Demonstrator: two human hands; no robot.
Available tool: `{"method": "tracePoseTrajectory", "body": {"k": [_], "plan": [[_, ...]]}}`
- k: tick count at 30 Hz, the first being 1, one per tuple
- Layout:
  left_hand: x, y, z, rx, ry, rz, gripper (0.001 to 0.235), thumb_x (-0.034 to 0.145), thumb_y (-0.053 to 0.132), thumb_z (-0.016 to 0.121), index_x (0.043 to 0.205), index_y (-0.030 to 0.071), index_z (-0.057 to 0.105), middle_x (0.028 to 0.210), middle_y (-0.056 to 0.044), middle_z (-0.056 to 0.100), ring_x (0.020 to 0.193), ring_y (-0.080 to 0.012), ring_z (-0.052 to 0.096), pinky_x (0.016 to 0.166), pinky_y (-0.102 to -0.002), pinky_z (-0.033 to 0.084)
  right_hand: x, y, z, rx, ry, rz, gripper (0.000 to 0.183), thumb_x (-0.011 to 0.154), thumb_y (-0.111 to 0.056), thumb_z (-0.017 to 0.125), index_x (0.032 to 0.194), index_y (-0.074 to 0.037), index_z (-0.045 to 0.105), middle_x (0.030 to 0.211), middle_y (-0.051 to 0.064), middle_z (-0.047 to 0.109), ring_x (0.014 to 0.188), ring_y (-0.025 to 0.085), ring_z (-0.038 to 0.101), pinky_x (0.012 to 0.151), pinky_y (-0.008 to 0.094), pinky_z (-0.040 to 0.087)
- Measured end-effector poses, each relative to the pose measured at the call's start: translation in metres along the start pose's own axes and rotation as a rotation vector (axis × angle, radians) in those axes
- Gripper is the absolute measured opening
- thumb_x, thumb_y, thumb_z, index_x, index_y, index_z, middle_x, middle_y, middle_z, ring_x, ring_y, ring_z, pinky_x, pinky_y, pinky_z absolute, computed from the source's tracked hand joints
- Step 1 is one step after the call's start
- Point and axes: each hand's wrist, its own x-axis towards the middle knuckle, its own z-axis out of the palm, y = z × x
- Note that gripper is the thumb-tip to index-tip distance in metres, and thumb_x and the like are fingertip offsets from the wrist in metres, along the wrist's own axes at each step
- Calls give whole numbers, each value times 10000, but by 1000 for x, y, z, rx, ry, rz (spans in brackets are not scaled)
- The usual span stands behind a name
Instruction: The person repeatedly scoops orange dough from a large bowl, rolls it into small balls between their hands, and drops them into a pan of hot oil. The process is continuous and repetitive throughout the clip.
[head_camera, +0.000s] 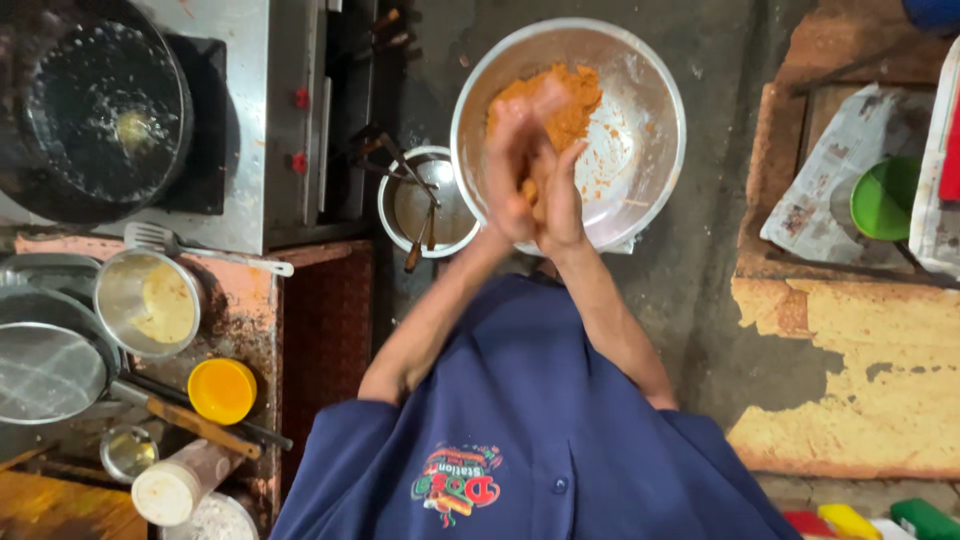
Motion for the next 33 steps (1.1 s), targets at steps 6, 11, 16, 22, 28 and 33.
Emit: {"method": "tracePoseTrajectory", "body": {"k": [6, 11, 16, 22, 28, 33], "plan": [[16, 5, -9, 54, 76, 63, 957, 951, 813, 432, 1638, 165, 282, 1579, -196, 467, 1440, -334, 460, 1252, -461, 341, -4, -2, 0, 66, 79, 69, 1054, 953, -802, 231, 1672, -35, 146, 1736, 149, 207, 1608, 276, 230, 1322, 407, 189], [32, 15, -10, -106, 23, -89, 972, 935, 843, 365, 1616, 171, 192, 1657, -183, 378, 1533, -338, 385, 1309, -489, 302, 12, -8, 10, 17, 41, -72, 1029, 986, -793, 257, 1681, -41, 151, 1752, 165, 228, 1637, 284, 206, 1357, 404, 166], [28, 8, -10, -16, 17, 204, 869, 983, 752, 391, 1622, 172, 291, 1594, -161, 471, 1514, -303, 430, 1305, -455, 294, 6, -9, 11, 118, -41, -19, 1021, 969, -778, 250, 1693, -71, 122, 1774, 128, 171, 1657, 268, 174, 1367, 407, 156], [16, 4, -15, 213, 145, -85, 858, 1033, 648, 630, 1556, 65, 278, 1555, -257, 434, 1428, -388, 477, 1224, -520, 395, -2, -3, 12, -19, 76, 22, 1037, 978, -796, 231, 1675, -30, 177, 1760, 110, 182, 1625, 266, 205, 1335, 394, 169], [22, -6, -19, -70, 18, 115, 976, 938, 806, 452, 1645, 160, 268, 1577, -168, 450, 1493, -291, 458, 1268, -438, 322, 14, -7, 7, 89, 47, -25, 1025, 982, -785, 222, 1677, -33, 200, 1736, 154, 252, 1614, 282, 242, 1332, 391, 193], [15, -13, -22, 0, 36, 65, 976, 941, 804, 466, 1610, 131, 239, 1653, -206, 370, 1513, -331, 402, 1304, -480, 303, 9, -2, 9, 4, 62, -27, 1025, 979, -798, 224, 1681, -55, 141, 1754, 163, 218, 1634, 279, 218, 1341, 389, 184]]}}
